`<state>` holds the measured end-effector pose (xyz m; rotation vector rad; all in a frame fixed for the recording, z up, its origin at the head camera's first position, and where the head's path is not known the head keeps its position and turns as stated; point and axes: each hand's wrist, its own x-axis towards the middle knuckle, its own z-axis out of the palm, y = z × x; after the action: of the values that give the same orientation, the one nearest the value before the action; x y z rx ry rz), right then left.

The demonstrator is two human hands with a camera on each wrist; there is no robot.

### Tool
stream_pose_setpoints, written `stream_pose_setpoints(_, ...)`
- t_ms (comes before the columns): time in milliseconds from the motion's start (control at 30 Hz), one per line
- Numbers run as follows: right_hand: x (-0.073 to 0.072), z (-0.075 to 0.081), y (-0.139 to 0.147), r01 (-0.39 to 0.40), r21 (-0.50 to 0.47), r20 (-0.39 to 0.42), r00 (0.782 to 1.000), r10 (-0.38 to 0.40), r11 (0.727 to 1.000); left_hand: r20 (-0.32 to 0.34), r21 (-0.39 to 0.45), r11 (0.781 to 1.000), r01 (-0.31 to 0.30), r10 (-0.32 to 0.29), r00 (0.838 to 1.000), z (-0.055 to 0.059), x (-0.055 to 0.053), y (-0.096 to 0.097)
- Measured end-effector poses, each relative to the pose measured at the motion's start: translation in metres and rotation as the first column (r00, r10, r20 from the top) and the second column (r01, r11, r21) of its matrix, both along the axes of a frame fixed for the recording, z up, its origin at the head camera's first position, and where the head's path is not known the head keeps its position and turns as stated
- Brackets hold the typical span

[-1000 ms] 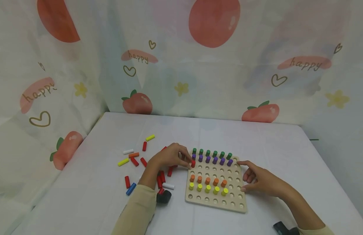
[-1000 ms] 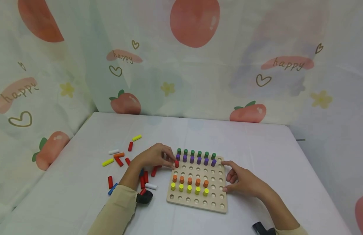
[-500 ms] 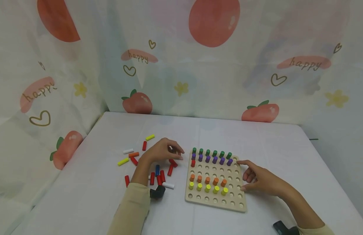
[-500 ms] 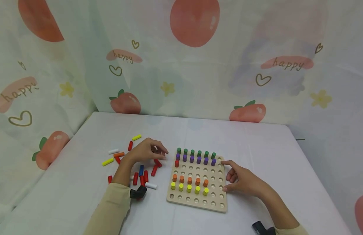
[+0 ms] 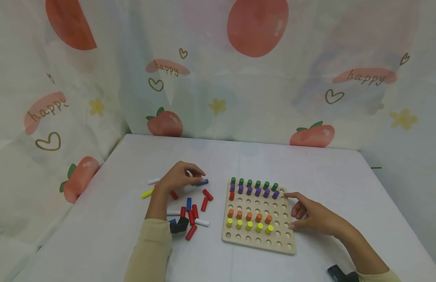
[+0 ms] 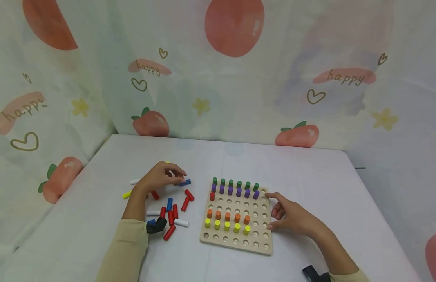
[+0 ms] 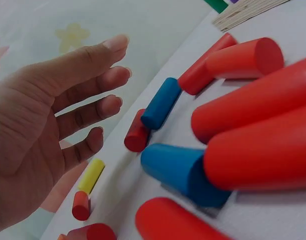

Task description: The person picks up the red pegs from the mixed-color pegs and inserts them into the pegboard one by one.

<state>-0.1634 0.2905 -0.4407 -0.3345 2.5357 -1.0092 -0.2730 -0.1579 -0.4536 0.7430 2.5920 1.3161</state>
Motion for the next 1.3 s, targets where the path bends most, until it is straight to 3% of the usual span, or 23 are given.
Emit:
stream_pose_setpoints(200, 0.000, -0.001, 0.000, -0.008, 0.000, -0.003, 1.000, 0.008, 1.000, -0.031, -0.020, 0.997, -0.077, 0.077, 0.997, -0.003, -0.001, -0.015)
stream_pose_setpoints(333, 0.000, -0.001, 0.000, -0.012, 0.001, -0.009, 1.000, 0.012, 1.000, -0.005, -0.041, 0.987, -0.158, 0.158, 0.987, -0.005, 0.001, -0.025)
stream_pose_setpoints(533, -0.002, -0.003, 0.000, -0.023, -0.001, -0.010, 1.000, 0.023, 1.000, 0.084, -0.031, 0.955, -0.295, 0.296, 0.951, -0.007, 0.005, -0.042)
stream_pose_setpoints(700, -0.004, -0.005, 0.000, -0.027, 0.009, -0.017, 0.999, 0.027, 1.000, 0.104, -0.017, 0.926, -0.377, 0.376, 0.921, -0.009, 0.007, -0.051)
stream_pose_setpoints(933, -0.004, -0.005, -0.002, -0.019, 0.009, -0.007, 1.000, 0.019, 1.000, 0.104, -0.025, 0.905, -0.424, 0.424, 0.900, -0.014, 0.006, -0.058)
stream_pose_setpoints(1133, -0.003, -0.005, -0.001, -0.012, 0.018, -0.006, 1.000, 0.013, 1.000, 0.040, 0.000, 0.896, -0.445, 0.445, 0.895, -0.012, 0.008, -0.063)
stream_pose_setpoints(1300, -0.003, -0.005, 0.000, -0.010, 0.011, -0.006, 1.000, 0.010, 1.000, 0.017, 0.015, 0.880, -0.475, 0.474, 0.880, -0.013, 0.007, -0.067)
